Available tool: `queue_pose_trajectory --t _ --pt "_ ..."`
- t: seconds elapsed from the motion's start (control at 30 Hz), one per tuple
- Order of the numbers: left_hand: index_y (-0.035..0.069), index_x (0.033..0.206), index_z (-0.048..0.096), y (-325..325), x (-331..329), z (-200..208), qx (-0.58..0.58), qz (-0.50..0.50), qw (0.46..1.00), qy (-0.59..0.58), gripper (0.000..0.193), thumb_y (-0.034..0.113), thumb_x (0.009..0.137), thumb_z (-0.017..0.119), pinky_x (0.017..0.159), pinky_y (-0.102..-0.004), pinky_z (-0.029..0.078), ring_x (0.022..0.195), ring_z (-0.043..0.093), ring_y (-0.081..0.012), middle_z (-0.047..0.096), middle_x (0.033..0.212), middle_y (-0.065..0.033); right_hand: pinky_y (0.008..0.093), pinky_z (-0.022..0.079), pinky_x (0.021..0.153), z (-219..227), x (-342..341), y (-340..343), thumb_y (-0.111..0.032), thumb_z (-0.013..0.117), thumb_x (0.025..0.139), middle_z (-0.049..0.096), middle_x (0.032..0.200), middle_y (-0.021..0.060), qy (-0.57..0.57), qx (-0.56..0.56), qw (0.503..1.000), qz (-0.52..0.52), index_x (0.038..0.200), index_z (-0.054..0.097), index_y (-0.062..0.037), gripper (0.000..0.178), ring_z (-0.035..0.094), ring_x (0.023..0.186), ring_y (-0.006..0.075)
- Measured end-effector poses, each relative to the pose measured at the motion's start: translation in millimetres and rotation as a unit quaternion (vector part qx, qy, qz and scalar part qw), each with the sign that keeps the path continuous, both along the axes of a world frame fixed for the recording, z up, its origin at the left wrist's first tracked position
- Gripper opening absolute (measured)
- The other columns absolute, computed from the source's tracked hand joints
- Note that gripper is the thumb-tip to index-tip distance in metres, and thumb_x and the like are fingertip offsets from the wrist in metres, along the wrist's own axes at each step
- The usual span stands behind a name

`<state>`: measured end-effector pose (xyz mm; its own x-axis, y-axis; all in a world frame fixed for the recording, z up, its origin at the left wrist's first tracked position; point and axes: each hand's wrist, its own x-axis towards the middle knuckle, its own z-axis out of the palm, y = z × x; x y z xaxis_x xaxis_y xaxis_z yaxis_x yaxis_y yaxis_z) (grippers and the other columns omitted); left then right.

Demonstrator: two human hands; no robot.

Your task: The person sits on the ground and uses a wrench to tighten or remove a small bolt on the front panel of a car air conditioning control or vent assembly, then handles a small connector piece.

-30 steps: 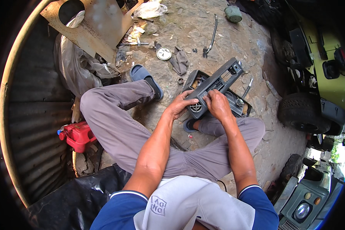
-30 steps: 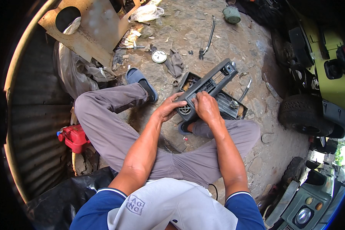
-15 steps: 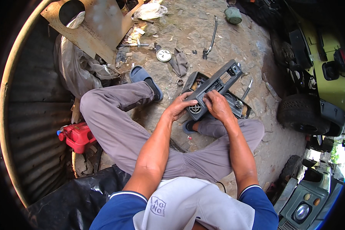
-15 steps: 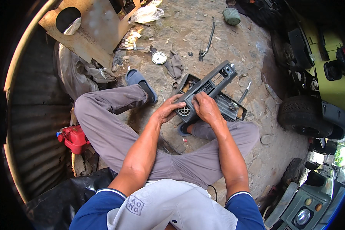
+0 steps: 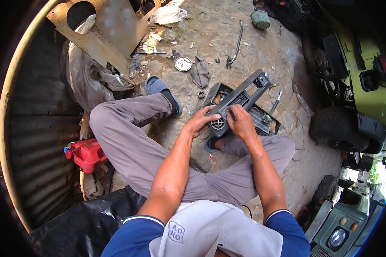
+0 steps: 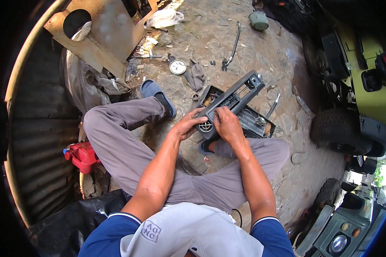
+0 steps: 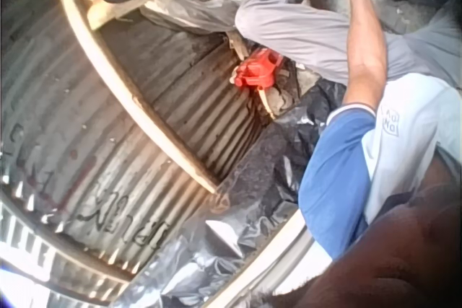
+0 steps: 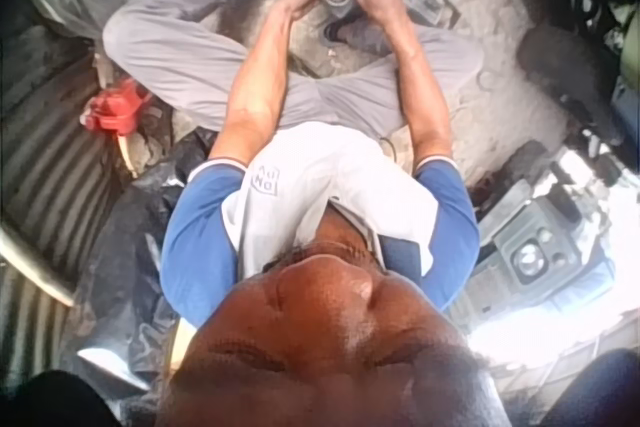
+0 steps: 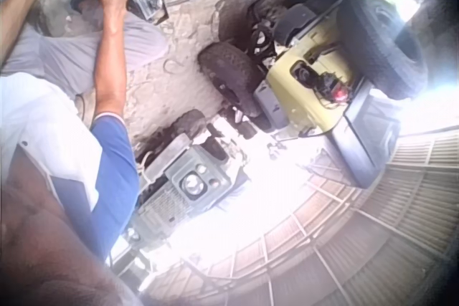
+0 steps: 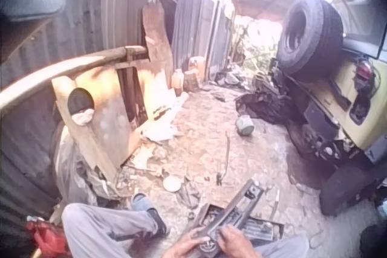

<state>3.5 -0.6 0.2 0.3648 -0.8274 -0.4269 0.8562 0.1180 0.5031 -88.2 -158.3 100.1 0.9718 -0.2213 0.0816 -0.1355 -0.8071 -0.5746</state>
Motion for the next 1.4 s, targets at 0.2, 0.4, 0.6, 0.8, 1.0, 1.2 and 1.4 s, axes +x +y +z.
queue_pose_trajectory --t 0.2,0.4,0.6,0.8,1.0,1.2,1.4 --pt "-0.003 0.146 0.042 -0.4 0.0 1.3 -0.004 0.001 1.0 0.007 0.07 0.008 0.087 0.078 0.096 -0.0312 0.056 0.116 0.064 -0.0187 0.062 0.129 -0.0129 0.0399 0.054 0.072 -7.3 -3.7 0.1 -0.006 0.067 0.089 0.067 0.088 0.0158 -0.09 -0.045 0.994 -0.047 0.101 0.068 0.0033 0.015 0.067 0.077 0.0312" --pt "-0.003 0.147 0.042 1.0 0.7 2.3 0.005 0.0 1.0 0.006 0.071 0.009 0.087 0.078 0.097 -0.0309 0.055 0.117 0.064 -0.0188 0.061 0.131 -0.0135 0.0268 0.049 0.066 -10.7 -2.3 -14.3 -0.011 0.067 0.092 0.071 0.078 0.0057 0.053 0.24 0.956 -0.162 0.102 0.074 0.0031 0.018 0.06 0.07 0.0074" --pt "-0.002 0.146 0.042 0.8 0.2 4.3 0.007 0.0 1.0 0.001 0.069 0.009 0.089 0.077 0.096 -0.0299 0.056 0.115 0.065 -0.0178 0.061 0.131 -0.0128 0.0331 0.053 0.071 -16.5 -1.5 -10.3 -0.012 0.067 0.091 0.073 0.086 0.0137 0.062 0.197 0.966 -0.156 0.103 0.073 0.0041 0.021 0.068 0.075 0.0181" --pt "-0.001 0.146 0.043 0.1 0.5 -1.3 -0.003 0.001 1.0 0.001 0.068 0.009 0.088 0.078 0.095 -0.0301 0.057 0.114 0.065 -0.0173 0.062 0.129 -0.0115 0.0404 0.054 0.077 -8.7 -1.6 -8.9 -0.011 0.067 0.091 0.069 0.089 0.0186 0.04 0.077 0.991 -0.102 0.104 0.073 0.0021 0.019 0.069 0.083 0.0337" --pt "-0.003 0.146 0.042 0.5 0.5 0.4 0.002 0.003 1.0 0.0 0.069 0.008 0.088 0.078 0.093 -0.0303 0.057 0.112 0.066 -0.0175 0.063 0.127 -0.0118 0.044 0.052 0.078 7.9 -4.0 -3.9 -0.01 0.067 0.092 0.064 0.094 0.0184 0.076 0.019 0.996 -0.042 0.107 0.073 -0.0016 0.019 0.066 0.088 0.0378" --pt "-0.003 0.145 0.043 -0.8 0.0 -1.1 0.0 0.007 1.0 0.003 0.068 0.007 0.088 0.078 0.094 -0.0303 0.057 0.112 0.066 -0.0176 0.064 0.124 -0.0124 0.0446 0.053 0.079 2.0 -0.4 -13.4 -0.01 0.068 0.091 0.064 0.092 0.018 0.072 -0.011 0.997 -0.004 0.105 0.073 -0.002 0.017 0.066 0.089 0.0387" --pt "-0.003 0.144 0.044 -2.6 -0.7 -3.3 -0.005 0.009 1.0 0.0 0.067 0.007 0.088 0.078 0.094 -0.0301 0.057 0.112 0.066 -0.018 0.064 0.124 -0.0128 0.0468 0.052 0.079 2.4 1.1 -14.1 -0.009 0.068 0.088 0.064 0.091 0.0196 0.074 -0.016 0.997 -0.003 0.095 0.071 0.0012 0.013 0.065 0.088 0.041"
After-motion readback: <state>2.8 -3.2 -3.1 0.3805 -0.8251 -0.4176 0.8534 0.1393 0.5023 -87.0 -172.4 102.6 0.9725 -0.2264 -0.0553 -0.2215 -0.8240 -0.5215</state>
